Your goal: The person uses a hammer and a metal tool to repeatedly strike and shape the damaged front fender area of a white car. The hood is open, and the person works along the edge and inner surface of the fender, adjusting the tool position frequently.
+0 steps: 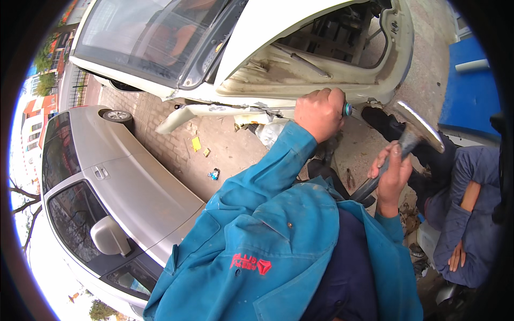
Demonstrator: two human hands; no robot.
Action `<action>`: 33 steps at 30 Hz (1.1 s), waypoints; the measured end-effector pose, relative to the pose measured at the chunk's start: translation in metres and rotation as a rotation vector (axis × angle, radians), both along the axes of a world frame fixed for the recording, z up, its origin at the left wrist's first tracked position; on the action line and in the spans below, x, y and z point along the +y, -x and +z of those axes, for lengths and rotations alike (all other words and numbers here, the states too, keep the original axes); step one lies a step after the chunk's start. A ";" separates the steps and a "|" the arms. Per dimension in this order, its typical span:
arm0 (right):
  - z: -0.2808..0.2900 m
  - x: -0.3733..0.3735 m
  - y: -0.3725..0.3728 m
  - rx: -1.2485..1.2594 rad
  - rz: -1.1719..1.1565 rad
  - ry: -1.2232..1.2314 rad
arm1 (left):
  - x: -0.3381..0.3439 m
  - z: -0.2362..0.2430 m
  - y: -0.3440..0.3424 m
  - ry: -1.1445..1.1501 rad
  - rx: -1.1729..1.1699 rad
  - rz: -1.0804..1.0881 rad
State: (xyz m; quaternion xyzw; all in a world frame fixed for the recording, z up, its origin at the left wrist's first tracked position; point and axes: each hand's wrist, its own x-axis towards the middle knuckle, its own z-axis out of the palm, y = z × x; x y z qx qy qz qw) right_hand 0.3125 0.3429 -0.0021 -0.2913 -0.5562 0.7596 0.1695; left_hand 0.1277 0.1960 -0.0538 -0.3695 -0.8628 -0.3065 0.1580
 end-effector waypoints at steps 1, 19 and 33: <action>0.000 -0.002 0.000 0.049 -0.061 0.010 | 0.000 0.000 0.000 0.005 0.004 -0.006; -0.014 -0.018 0.022 -0.256 0.428 -0.252 | -0.009 0.001 0.000 0.154 -0.083 -0.026; -0.022 0.005 -0.018 -0.188 0.021 0.008 | -0.069 0.028 -0.045 -0.180 -0.065 -0.294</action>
